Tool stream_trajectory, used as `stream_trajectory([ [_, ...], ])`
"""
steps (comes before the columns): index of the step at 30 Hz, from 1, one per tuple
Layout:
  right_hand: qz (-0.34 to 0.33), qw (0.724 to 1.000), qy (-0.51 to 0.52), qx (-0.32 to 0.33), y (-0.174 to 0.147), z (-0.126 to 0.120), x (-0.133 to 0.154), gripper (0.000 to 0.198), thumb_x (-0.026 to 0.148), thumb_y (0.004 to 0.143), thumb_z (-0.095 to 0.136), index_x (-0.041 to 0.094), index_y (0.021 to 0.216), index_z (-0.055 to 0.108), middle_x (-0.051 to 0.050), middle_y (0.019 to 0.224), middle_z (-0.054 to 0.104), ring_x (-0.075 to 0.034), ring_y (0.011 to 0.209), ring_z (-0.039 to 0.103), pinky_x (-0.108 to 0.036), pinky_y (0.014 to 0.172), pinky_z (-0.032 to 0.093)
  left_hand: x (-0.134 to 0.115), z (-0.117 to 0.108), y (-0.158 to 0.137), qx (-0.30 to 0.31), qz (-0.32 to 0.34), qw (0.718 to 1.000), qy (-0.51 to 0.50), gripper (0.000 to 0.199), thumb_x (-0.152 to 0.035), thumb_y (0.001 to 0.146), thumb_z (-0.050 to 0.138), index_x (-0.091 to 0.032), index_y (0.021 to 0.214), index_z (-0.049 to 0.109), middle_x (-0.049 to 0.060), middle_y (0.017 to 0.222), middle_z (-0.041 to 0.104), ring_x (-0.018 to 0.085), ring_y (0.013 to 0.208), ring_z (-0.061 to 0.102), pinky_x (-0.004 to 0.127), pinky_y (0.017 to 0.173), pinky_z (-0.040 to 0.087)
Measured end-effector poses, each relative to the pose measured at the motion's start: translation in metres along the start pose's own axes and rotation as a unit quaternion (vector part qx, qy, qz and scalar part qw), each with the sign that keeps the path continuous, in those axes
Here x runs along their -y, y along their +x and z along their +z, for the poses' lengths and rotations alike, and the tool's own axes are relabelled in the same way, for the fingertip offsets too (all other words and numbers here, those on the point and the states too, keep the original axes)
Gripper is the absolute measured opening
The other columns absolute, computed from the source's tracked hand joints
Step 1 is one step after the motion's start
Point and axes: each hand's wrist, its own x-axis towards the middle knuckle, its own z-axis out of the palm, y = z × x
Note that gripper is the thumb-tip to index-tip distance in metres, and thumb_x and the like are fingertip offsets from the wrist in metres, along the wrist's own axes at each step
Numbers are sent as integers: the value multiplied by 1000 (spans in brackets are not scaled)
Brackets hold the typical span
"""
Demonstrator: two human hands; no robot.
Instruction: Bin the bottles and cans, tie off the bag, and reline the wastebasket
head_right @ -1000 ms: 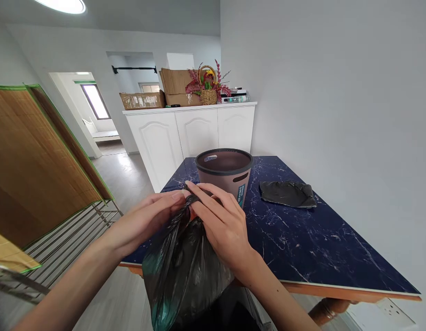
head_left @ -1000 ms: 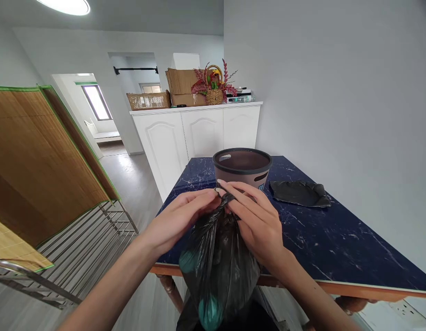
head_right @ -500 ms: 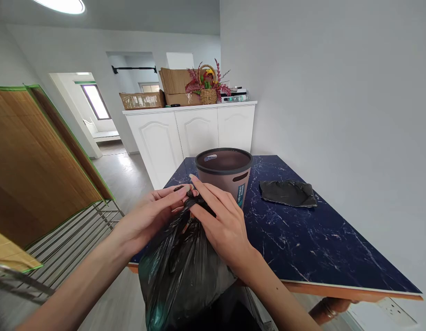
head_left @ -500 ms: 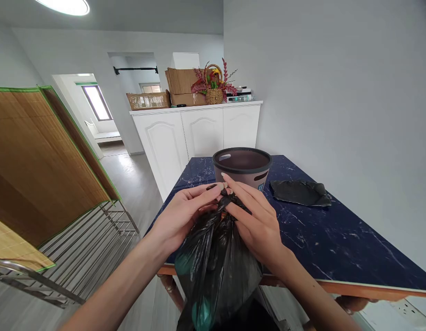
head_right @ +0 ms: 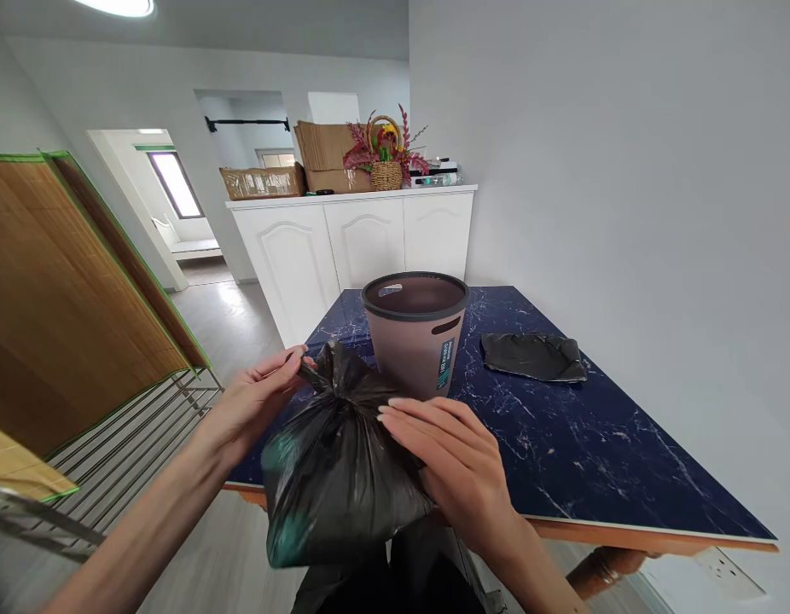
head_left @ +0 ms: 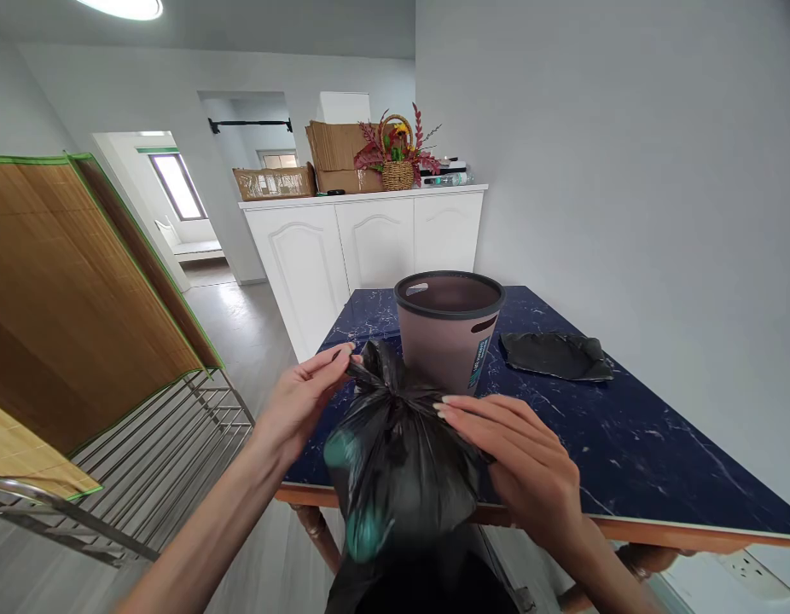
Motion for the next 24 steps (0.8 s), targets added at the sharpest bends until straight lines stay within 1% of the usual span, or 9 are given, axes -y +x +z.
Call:
stream_trajectory([
  [3, 32, 999, -5, 12, -21, -5, 5, 65, -15, 93, 44, 21, 143, 65, -8, 128, 80, -24, 122, 74, -44, 94, 56, 9, -13, 4, -72, -29, 994, -72, 25, -15, 79, 94, -16, 101, 84, 5, 99, 85, 11, 84, 77, 18, 85, 61],
  [5, 48, 999, -5, 15, -29, -7, 9, 64, -16, 92, 43, 20, 141, 66, -8, 125, 80, -24, 119, 75, -44, 91, 56, 11, -11, 1, -108, -48, 984, -133, 17, -7, 86, 86, -16, 100, 82, 3, 94, 84, 11, 80, 78, 18, 82, 63],
  [8, 76, 997, 10, 15, -30, -8, 14, 58, -13, 95, 46, 23, 136, 67, -5, 120, 81, -22, 109, 76, -40, 88, 57, 9, 7, -8, -141, -62, 959, -236, 13, -6, 100, 70, -16, 104, 78, 2, 89, 82, 11, 75, 79, 18, 76, 65],
  [11, 131, 991, 26, 23, -23, -7, 18, 48, -4, 101, 55, 27, 134, 68, -2, 111, 80, -19, 101, 75, -34, 85, 58, 6, 28, -17, -138, -59, 931, -333, 20, -13, 109, 57, -15, 115, 76, 2, 84, 80, 9, 67, 77, 17, 72, 66],
  [14, 187, 980, 57, 40, -13, -5, 23, 39, 8, 105, 60, 31, 136, 66, 0, 103, 77, -15, 92, 73, -28, 81, 58, 5, 40, -17, -132, -57, 906, -397, 24, -17, 113, 51, -15, 124, 73, 0, 83, 80, 8, 63, 76, 17, 71, 66],
  [17, 240, 965, 98, 41, 2, -3, 29, 40, 17, 104, 62, 31, 142, 61, -2, 105, 70, -16, 92, 69, -29, 83, 58, 4, 45, -14, -138, -50, 898, -414, 25, -15, 113, 50, -15, 128, 71, 0, 86, 81, 7, 61, 76, 16, 69, 67],
  [20, 272, 954, 120, 47, 25, -1, 31, 42, 23, 103, 61, 31, 145, 57, -5, 120, 62, -17, 92, 67, -30, 81, 58, 3, 49, -13, -143, -43, 902, -406, 27, -13, 113, 48, -16, 131, 69, 0, 89, 82, 7, 61, 76, 16, 67, 66],
  [22, 279, 947, 131, 89, 42, 2, 27, 39, 23, 105, 58, 31, 143, 60, -6, 132, 59, -13, 80, 64, -29, 75, 57, 2, 50, -14, -143, -41, 905, -398, 29, -12, 113, 47, -17, 133, 68, -1, 89, 82, 6, 61, 75, 15, 68, 66],
  [24, 266, 939, 143, 165, 58, 7, 20, 39, 18, 104, 58, 31, 140, 63, -5, 139, 59, -9, 68, 59, -29, 72, 55, 1, 51, -15, -140, -42, 911, -386, 30, -13, 114, 46, -17, 134, 68, -1, 88, 81, 6, 60, 74, 15, 68, 66],
])
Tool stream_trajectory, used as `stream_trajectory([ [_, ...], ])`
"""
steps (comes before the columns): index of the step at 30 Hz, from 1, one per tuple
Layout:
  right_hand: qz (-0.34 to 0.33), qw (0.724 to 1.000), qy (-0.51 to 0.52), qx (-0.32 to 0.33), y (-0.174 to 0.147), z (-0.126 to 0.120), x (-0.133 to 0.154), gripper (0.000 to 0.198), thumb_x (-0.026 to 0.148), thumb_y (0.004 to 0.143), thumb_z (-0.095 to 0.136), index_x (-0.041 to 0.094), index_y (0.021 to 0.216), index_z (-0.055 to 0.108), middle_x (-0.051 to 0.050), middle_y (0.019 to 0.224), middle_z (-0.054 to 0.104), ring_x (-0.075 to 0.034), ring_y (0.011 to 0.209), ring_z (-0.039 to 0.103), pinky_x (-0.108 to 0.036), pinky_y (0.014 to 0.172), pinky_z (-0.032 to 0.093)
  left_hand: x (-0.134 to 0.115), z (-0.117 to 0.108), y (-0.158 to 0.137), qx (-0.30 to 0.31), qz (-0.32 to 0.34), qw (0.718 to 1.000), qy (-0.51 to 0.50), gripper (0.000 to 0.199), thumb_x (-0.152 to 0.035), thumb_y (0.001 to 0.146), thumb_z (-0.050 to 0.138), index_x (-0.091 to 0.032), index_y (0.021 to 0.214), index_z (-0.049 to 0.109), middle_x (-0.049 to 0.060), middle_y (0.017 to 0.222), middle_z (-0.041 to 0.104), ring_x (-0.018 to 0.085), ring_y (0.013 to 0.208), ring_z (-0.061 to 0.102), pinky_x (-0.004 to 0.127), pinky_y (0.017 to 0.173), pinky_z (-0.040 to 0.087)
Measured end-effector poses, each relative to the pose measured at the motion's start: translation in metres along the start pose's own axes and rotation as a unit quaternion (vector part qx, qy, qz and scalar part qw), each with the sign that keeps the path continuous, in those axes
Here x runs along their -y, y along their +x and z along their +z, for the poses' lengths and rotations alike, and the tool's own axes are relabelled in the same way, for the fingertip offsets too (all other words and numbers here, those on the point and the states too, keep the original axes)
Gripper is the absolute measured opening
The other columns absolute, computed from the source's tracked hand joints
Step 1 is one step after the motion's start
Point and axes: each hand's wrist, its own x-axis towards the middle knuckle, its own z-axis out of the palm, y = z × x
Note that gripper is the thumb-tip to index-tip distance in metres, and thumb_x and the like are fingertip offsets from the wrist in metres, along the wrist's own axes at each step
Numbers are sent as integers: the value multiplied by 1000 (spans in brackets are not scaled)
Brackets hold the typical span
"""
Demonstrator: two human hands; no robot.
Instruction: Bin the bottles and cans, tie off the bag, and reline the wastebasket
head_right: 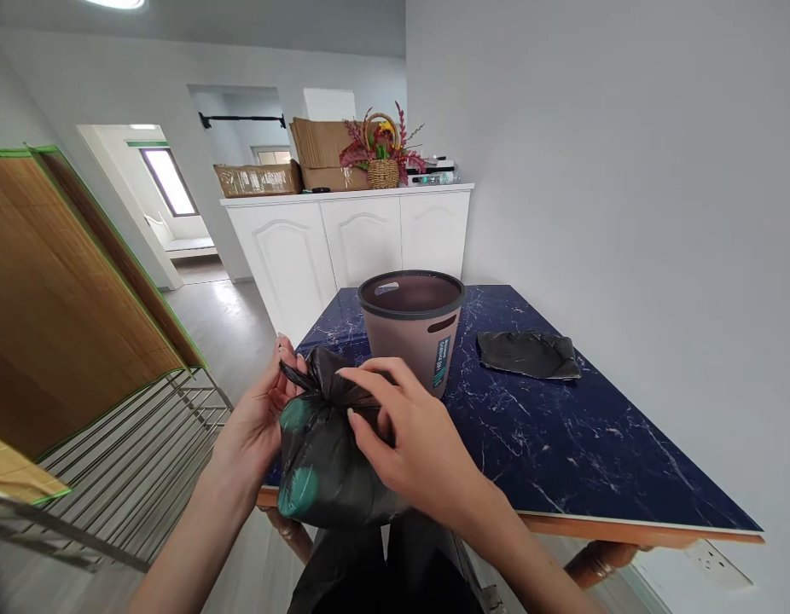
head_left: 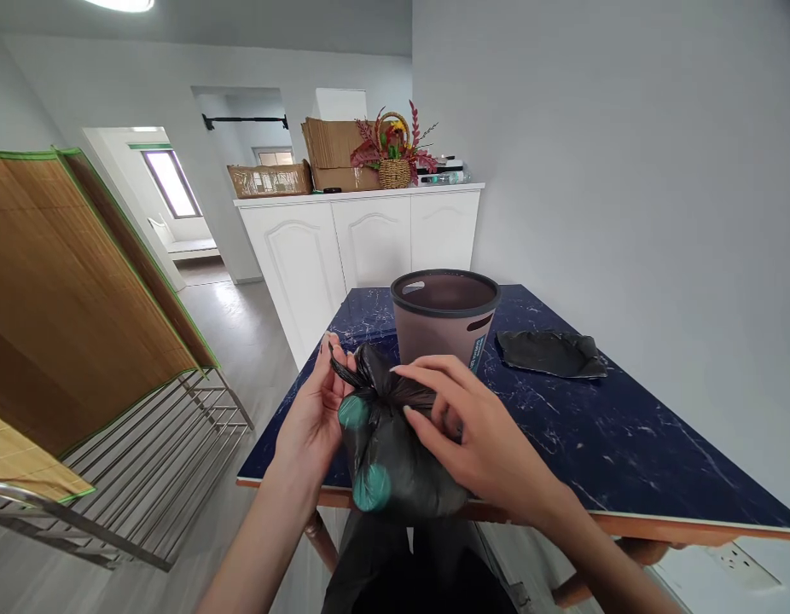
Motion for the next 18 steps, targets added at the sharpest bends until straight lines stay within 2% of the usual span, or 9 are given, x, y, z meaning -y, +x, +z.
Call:
stream_trajectory([
  [2, -12, 997, -12, 73, 16, 1, -2, 38, 14, 102, 59, 32, 135, 67, -2, 138, 62, -8, 67, 59, -30, 71, 54, -1, 0, -1, 2, 1, 1000, 11, 29, -13, 113, 47, -17, 131, 69, -1, 88, 81, 6, 60, 74, 16, 69, 66],
  [4, -29, 994, -26, 100, 27, 4, -6, 32, 13, 103, 61, 31, 128, 71, 0, 127, 69, -11, 76, 64, -30, 72, 51, -2, 0, -3, -2, 3, 1000, 14, 27, -12, 113, 49, -16, 127, 71, -1, 91, 82, 6, 61, 74, 16, 72, 66],
  [7, -43, 994, -49, 84, 31, 10, -10, 19, 16, 104, 63, 27, 117, 72, 1, 110, 74, -16, 93, 69, -30, 78, 50, -1, -3, -6, -11, 6, 1000, 22, 24, -10, 111, 52, -17, 119, 73, -1, 100, 82, 4, 65, 74, 15, 75, 65],
  [11, -39, 995, -60, 63, 20, 6, -5, 12, 17, 107, 58, 23, 110, 68, -1, 106, 73, -17, 92, 69, -30, 79, 50, 3, -12, -6, 47, 1, 995, 83, 18, -15, 109, 59, -18, 111, 77, 1, 107, 82, 7, 73, 75, 17, 80, 65],
  [13, -33, 997, -58, 42, 12, -6, -1, 14, 17, 107, 54, 24, 108, 66, -1, 104, 72, -16, 88, 68, -29, 79, 50, 5, -21, -1, 97, 6, 986, 134, 16, -26, 107, 64, -19, 112, 78, 5, 120, 81, 12, 90, 78, 22, 88, 65],
  [15, -10, 998, -61, 9, 2, -25, 1, 15, 20, 106, 53, 25, 106, 67, -1, 98, 72, -15, 83, 67, -27, 75, 51, 4, -34, 9, 132, 18, 974, 184, 25, -40, 106, 66, -21, 117, 79, 7, 136, 76, 18, 112, 76, 27, 98, 63],
  [18, 65, 995, -65, -43, -13, -64, -3, 16, 32, 102, 54, 27, 106, 69, -2, 88, 73, -18, 76, 69, -26, 61, 51, 1, -62, 32, 120, 23, 962, 243, 35, -50, 104, 65, -22, 120, 79, 9, 147, 70, 24, 129, 69, 30, 101, 59],
])
